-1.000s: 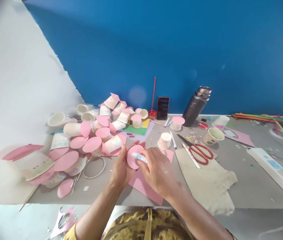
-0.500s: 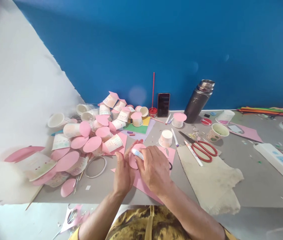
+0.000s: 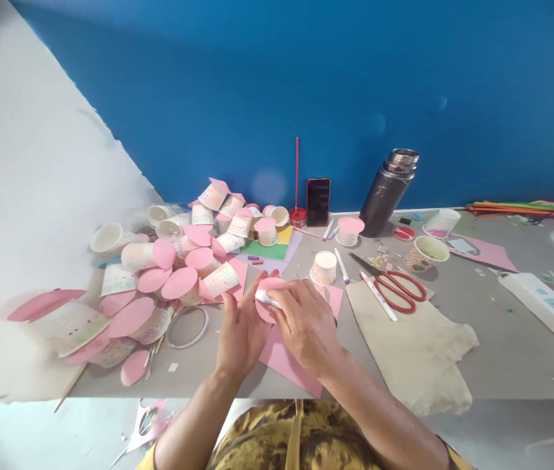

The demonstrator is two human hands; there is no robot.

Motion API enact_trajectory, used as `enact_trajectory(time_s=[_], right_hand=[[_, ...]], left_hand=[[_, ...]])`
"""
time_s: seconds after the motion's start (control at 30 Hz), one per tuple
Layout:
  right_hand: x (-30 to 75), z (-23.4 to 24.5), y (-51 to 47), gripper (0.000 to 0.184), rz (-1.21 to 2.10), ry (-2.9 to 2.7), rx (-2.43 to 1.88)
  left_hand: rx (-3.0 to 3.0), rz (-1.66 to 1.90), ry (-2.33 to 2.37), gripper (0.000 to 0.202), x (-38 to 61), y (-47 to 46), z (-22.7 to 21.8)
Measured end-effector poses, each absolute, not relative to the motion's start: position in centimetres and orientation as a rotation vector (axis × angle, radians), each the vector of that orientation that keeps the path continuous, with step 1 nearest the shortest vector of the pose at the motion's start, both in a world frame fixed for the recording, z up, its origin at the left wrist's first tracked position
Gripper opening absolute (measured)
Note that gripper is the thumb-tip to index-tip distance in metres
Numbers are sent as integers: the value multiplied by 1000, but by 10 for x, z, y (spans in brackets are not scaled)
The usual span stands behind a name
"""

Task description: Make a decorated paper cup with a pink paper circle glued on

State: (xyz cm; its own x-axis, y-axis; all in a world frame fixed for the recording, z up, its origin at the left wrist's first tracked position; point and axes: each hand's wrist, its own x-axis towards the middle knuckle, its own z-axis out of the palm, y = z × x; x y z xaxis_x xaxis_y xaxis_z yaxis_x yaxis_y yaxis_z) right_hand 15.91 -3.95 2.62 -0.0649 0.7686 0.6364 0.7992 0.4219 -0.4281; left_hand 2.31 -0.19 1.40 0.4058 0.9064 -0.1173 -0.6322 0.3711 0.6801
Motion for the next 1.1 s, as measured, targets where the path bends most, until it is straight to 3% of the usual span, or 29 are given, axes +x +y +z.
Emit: enact_trajectory(time_s=[0.23, 0.57, 0.93, 1.1], right_hand=[[166, 18, -38, 23, 132, -1913, -1233], [169, 16, -45, 26, 117, -1987, -1240], [172, 16, -51, 22, 7, -1963, -1353], [167, 14, -51, 21, 2, -2013, -1405]], left_hand=[[331, 769, 424, 72, 12, 14, 19], [260, 828, 551, 47, 20, 9, 11], [223, 866, 603, 44, 24, 4, 9], [338, 924, 610, 54, 26, -2, 8]])
